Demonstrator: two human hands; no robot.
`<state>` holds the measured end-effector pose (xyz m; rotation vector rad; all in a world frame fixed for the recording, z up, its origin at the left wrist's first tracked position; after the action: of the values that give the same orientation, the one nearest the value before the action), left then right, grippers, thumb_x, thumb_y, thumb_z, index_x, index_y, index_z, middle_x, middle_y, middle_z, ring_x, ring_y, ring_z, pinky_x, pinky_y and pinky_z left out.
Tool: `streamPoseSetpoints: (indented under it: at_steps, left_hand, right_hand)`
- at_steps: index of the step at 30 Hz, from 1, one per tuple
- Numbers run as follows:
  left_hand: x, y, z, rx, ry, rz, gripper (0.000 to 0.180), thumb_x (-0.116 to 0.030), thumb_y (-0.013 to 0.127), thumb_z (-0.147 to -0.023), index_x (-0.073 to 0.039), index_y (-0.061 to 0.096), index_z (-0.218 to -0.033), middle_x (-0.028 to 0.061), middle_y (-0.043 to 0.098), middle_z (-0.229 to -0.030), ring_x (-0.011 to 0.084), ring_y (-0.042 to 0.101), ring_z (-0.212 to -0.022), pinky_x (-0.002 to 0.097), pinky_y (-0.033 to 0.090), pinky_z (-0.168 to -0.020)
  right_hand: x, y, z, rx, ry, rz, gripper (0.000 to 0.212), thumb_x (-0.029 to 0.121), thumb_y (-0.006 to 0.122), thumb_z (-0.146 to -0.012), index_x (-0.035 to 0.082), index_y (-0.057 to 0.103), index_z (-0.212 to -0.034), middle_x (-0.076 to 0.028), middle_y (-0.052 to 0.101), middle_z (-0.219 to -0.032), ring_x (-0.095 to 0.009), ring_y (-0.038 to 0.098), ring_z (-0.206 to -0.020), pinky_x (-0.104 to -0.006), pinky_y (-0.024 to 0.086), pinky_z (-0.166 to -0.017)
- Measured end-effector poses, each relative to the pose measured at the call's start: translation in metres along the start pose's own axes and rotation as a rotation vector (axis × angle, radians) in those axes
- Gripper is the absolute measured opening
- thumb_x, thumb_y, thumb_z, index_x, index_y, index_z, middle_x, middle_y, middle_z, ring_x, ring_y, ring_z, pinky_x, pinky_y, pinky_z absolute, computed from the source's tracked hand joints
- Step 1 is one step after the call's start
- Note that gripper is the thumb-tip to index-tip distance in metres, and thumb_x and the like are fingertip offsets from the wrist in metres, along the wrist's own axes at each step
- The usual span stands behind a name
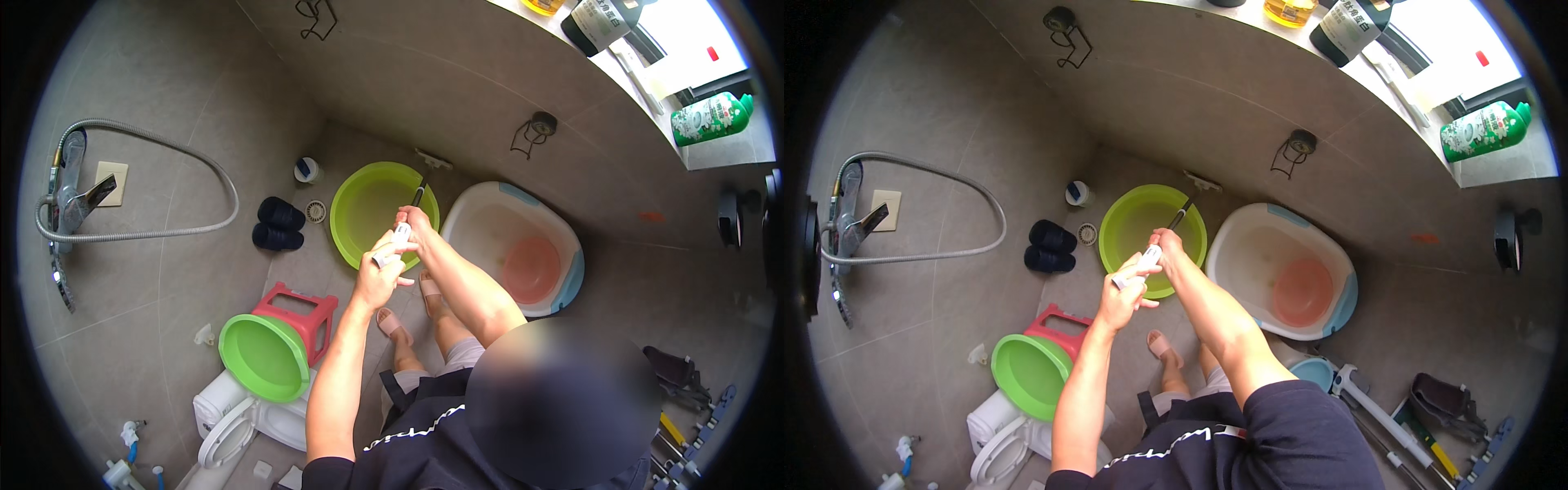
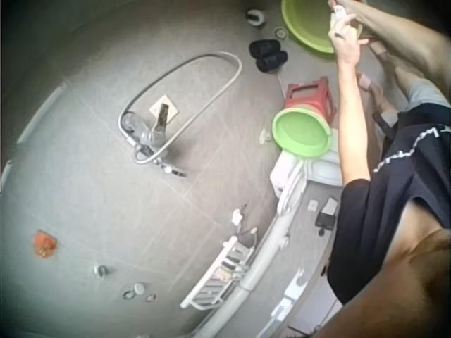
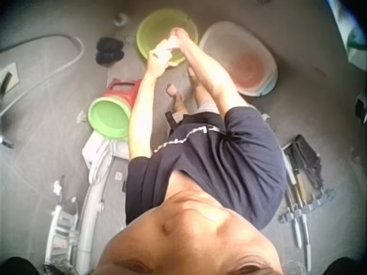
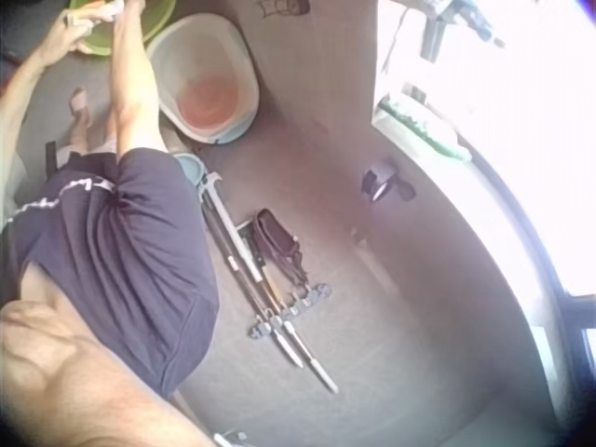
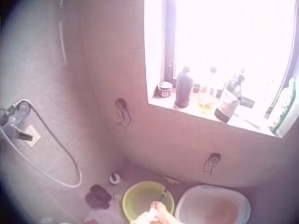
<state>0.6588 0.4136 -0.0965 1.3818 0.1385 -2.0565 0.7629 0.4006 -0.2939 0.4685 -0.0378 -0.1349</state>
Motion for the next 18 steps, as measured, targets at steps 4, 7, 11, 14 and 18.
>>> streamPoseSetpoints:
  at_steps: [4,7,11,14,18]
  left_hand:
    - [-0.001,0.007,0.013,0.008,-0.018,-0.003,0.033,0.000,0.043,-0.071,-0.001,0.061,-0.099,0.0034,0.046,-0.108,0.0064,0.045,-0.055,0.0260,0.055,-0.057]
    - [-0.010,0.016,0.034,0.035,-0.010,-0.024,0.033,0.000,0.043,-0.072,0.000,0.061,-0.099,0.0067,0.048,-0.110,0.0069,0.048,-0.057,0.0255,0.055,-0.057]
    - [-0.034,0.023,0.074,0.077,0.049,-0.032,0.032,0.000,0.043,-0.072,0.005,0.061,-0.098,0.0139,0.044,-0.125,0.0105,0.057,-0.070,0.0244,0.054,-0.057]
    - [-0.055,0.024,0.104,0.103,0.111,-0.115,0.034,0.000,0.042,-0.071,0.010,0.059,-0.098,0.0213,0.040,-0.129,0.0035,0.042,-0.041,0.0265,0.055,-0.054]
    - [-0.057,0.026,0.115,0.117,0.144,-0.106,0.031,0.002,0.043,-0.069,0.011,0.060,-0.093,0.0214,0.041,-0.129,0.0039,0.044,-0.041,0.0252,0.054,-0.052]
  right_hand:
    - [-0.003,-0.002,0.016,-0.009,-0.041,-0.033,0.021,0.009,0.040,-0.085,0.010,0.036,-0.065,0.001,0.036,-0.046,-0.012,0.032,-0.036,-0.0260,0.028,-0.035]
    - [-0.008,-0.006,0.043,0.037,-0.061,-0.055,0.019,0.010,0.040,-0.085,0.010,0.036,-0.066,0.001,0.036,-0.046,-0.012,0.033,-0.036,-0.0258,0.030,-0.036]
    - [-0.024,-0.004,0.097,0.055,-0.099,-0.090,0.015,0.008,0.041,-0.085,0.008,0.038,-0.070,0.000,0.038,-0.048,-0.012,0.037,-0.040,-0.0255,0.034,-0.040]
    - [-0.038,-0.004,0.128,0.105,-0.153,-0.159,0.012,0.007,0.043,-0.086,0.004,0.040,-0.074,-0.003,0.041,-0.052,-0.013,0.040,-0.044,-0.0254,0.036,-0.043]
    - [-0.044,-0.005,0.143,0.181,-0.203,-0.163,0.013,0.009,0.044,-0.087,0.003,0.042,-0.076,-0.004,0.043,-0.053,-0.014,0.043,-0.048,-0.0263,0.039,-0.046]
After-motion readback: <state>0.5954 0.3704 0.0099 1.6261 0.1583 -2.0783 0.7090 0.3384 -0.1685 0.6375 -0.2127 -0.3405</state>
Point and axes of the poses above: each hand's wrist, its own z-axis away from the middle knuckle, its own y-axis out of the palm, x = y × z, the point moved 4 cm from there along -z, towards the middle knuckle
